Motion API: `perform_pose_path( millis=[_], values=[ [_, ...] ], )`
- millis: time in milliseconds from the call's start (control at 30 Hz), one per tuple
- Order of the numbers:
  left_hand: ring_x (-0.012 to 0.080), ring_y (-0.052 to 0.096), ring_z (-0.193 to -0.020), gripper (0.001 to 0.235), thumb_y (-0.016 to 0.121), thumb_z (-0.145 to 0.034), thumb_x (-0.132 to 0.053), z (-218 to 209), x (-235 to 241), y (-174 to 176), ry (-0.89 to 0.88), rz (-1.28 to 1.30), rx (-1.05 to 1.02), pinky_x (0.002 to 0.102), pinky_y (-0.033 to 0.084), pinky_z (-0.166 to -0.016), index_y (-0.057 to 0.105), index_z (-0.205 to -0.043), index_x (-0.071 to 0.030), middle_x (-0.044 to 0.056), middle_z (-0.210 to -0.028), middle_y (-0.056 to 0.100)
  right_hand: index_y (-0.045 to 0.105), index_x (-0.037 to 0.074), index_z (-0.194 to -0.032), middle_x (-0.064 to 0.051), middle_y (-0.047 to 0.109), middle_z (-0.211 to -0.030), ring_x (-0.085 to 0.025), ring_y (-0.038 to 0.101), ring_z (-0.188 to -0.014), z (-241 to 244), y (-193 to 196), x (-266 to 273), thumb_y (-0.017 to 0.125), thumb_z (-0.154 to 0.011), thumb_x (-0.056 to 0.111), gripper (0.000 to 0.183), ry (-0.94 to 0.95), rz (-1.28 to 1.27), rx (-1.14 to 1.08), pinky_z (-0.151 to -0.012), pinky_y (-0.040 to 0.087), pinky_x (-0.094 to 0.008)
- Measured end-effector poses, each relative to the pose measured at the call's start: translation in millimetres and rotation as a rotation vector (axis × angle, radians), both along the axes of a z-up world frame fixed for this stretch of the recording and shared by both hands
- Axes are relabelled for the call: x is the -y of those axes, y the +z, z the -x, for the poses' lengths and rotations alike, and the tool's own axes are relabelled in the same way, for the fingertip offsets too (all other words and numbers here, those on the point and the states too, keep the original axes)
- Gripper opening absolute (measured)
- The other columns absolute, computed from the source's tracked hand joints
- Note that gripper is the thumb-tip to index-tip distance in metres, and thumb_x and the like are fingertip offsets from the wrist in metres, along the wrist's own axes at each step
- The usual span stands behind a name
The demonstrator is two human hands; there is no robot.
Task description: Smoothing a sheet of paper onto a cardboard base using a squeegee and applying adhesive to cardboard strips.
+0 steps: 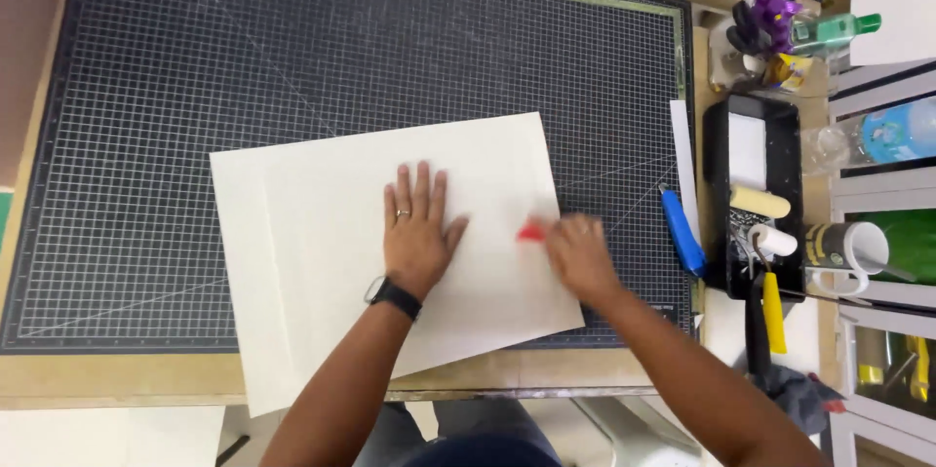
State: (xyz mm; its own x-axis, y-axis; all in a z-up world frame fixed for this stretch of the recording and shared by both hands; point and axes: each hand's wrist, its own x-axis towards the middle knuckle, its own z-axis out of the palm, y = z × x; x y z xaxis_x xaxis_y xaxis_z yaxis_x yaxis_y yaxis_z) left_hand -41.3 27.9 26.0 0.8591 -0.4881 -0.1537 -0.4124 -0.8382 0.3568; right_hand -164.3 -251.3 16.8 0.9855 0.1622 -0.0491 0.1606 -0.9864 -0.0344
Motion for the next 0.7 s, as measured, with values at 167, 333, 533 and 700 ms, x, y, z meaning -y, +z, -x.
perform_pose_path(
  millis=[167, 333, 533, 700],
  values=[
    [0.0369, -0.008, -0.159, 0.078, 0.025, -0.103, -0.068, -10.2, 11.2, 10.6, -0.03, -0.109, -0.036, 0.054, -0.006, -0.127, 0.011, -0.167, -0.026, 0.007, -0.175, 0.001, 0.066, 0.029, -0.134, -0.002, 0.059, -0.095, -0.027, 0.059, -0.099, -59.0, -34.7, 19.8, 0.048, -0.105, 0.025, 0.034, 0.058, 0.032, 0.315, -0.088, 0.045, -0.047],
    [0.0327, -0.013, -0.158, 0.076, 0.018, -0.103, -0.069, -13.4, 15.6, 19.7, -0.03, -0.194, -0.071, 0.05, -0.009, -0.126, 0.008, -0.167, -0.029, 0.002, -0.175, -0.003, 0.062, 0.027, -0.134, 0.001, 0.053, -0.094, -0.026, 0.054, -0.096, -175.3, -35.4, 36.0, 0.052, -0.105, 0.024, 0.031, -0.079, 0.083, 0.419, -0.081, 0.041, -0.044],
    [0.0315, -0.015, -0.158, 0.076, 0.013, -0.102, -0.071, -9.4, 17.9, 23.4, -0.031, -0.251, -0.09, 0.049, -0.009, -0.126, 0.004, -0.167, -0.032, 0.001, -0.175, -0.004, 0.058, 0.022, -0.139, -0.005, 0.056, -0.098, -0.03, 0.054, -0.098, -139.8, -3.4, 27.2, 0.057, -0.104, 0.021, 0.035, -0.139, -0.069, 0.291, -0.084, 0.039, -0.046],
    [0.0317, -0.013, -0.158, 0.075, 0.013, -0.103, -0.07, -4.9, 17.1, 22.8, -0.028, -0.252, -0.088, 0.049, -0.009, -0.127, 0.005, -0.167, -0.032, 0.0, -0.175, -0.003, 0.065, 0.023, -0.124, -0.003, 0.052, -0.093, -0.028, 0.052, -0.092, -153.0, -42.3, 36.9, 0.057, -0.102, 0.021, 0.023, 0.016, 0.045, 0.462, -0.078, 0.039, -0.045]
  ],
)
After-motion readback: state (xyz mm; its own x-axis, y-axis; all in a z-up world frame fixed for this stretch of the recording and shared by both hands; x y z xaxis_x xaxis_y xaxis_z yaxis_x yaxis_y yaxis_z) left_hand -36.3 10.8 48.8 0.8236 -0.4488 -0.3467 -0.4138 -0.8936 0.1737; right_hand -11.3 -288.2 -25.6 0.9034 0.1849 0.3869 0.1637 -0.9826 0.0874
